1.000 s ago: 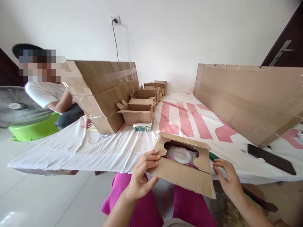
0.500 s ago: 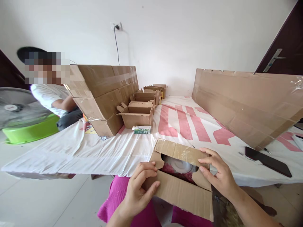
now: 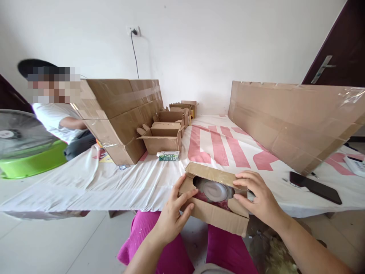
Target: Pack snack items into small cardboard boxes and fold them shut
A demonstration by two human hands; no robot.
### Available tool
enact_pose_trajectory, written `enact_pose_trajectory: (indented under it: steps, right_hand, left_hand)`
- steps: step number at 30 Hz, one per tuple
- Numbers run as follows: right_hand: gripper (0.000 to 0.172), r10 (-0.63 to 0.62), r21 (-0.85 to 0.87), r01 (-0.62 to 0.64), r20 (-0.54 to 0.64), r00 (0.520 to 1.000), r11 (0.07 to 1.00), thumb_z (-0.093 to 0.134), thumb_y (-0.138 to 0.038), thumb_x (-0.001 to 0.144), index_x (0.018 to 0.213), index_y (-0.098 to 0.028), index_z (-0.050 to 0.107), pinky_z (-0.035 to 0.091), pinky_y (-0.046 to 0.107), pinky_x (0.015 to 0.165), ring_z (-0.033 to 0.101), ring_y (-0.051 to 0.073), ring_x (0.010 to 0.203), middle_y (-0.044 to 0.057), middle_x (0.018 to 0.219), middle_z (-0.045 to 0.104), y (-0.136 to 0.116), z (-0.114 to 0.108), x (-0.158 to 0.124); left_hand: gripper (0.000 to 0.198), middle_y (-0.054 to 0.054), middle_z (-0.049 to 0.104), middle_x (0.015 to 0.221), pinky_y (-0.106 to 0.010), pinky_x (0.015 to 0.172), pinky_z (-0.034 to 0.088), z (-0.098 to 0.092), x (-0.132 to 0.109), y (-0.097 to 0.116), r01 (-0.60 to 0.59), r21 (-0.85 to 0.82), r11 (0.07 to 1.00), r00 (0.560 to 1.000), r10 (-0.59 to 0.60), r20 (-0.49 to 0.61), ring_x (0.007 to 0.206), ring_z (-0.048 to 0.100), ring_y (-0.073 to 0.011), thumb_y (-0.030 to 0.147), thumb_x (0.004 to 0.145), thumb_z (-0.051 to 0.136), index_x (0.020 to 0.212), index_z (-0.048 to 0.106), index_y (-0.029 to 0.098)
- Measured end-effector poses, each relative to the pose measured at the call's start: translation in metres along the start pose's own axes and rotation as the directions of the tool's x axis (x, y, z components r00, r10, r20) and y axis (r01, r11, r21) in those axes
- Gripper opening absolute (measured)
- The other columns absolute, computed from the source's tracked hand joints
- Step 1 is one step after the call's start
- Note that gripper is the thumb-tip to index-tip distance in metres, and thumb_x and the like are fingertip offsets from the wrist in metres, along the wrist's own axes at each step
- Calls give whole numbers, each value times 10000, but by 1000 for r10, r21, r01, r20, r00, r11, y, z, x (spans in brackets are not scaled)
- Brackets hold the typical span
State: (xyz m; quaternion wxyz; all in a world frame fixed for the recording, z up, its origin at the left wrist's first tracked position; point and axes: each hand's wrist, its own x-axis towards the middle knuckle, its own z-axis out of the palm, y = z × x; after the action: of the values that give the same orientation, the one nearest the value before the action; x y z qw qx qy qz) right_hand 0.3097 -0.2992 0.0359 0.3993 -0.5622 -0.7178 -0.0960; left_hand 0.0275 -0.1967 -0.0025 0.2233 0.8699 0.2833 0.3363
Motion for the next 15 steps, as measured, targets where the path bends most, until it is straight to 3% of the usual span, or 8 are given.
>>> enact_pose_trajectory:
  steps: [6,15]
  right_hand:
    - [111,-101,-12,102,94,991,995,599,-165,876,925,-235,670,528,377,766,611,208,863,57,918,671,-7,-1,20]
    - [177,-76,4,76,177,981,997,521,-181,917,806,-226,651,508,340,706,600,190,788,49,833,658,-6,-2,33]
  left_hand:
    - [351,-113,209,1587,-465,1051,461,0,0,-1,19,4,1000,1000,-19,-23,1402,367,-340,265,938,497,1274,599,266]
    - [333,-123,247,1565,-424,984,515,1,3,2,18,-34,999,1000,-18,-23,1383,390,-339,275,943,481,1245,619,248]
